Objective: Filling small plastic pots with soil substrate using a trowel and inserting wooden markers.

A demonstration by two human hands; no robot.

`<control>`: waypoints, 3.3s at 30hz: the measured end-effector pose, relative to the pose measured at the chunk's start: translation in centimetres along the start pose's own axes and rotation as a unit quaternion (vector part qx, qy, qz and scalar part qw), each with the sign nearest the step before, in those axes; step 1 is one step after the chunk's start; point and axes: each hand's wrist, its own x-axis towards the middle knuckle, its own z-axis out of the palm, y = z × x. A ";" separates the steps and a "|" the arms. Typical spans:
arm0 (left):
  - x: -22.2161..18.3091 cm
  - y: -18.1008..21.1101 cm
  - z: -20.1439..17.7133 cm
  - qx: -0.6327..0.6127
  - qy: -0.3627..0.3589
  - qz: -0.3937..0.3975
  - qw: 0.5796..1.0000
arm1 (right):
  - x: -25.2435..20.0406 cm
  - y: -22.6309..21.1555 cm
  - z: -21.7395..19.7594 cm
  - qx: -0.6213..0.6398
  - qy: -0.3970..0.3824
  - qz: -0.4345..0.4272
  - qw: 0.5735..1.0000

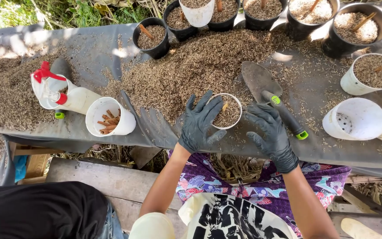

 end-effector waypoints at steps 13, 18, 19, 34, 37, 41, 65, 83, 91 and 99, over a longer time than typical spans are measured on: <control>-1.4 0.0 0.8 -0.024 0.038 -0.029 0.999 | 4.1 1.1 3.9 -0.121 -0.100 -0.082 0.984; -3.0 0.3 0.8 -0.021 0.102 -0.020 0.994 | 3.1 -1.5 0.7 -0.094 -0.099 -0.023 0.990; -3.0 0.0 1.1 -0.022 0.102 -0.020 0.994 | 2.5 -1.0 1.2 -0.094 -0.099 -0.021 0.990; -3.0 0.5 1.0 -0.026 0.139 -0.048 0.989 | 1.3 -1.7 2.8 -0.061 -0.016 0.001 0.998; -2.9 1.0 0.8 -0.042 0.144 -0.051 0.987 | 1.2 -2.1 2.6 -0.053 -0.011 0.060 0.997; -3.2 1.0 1.0 -0.060 0.144 -0.054 0.986 | 1.3 -2.6 2.3 -0.027 -0.014 0.086 0.996; -2.7 0.8 2.3 -0.101 0.128 -0.036 0.986 | 3.2 -3.4 1.2 0.010 -0.054 0.064 0.996; -3.4 1.1 1.8 -0.107 0.142 -0.065 0.982 | 2.7 -2.9 1.6 0.070 -0.015 0.070 0.995; -3.2 1.3 1.7 -0.131 0.161 -0.077 0.975 | 5.1 -4.2 -0.2 0.181 -0.035 0.273 0.944; -3.2 1.2 1.6 -0.101 0.162 -0.092 0.977 | 5.2 -2.4 1.4 0.243 -0.040 0.429 0.869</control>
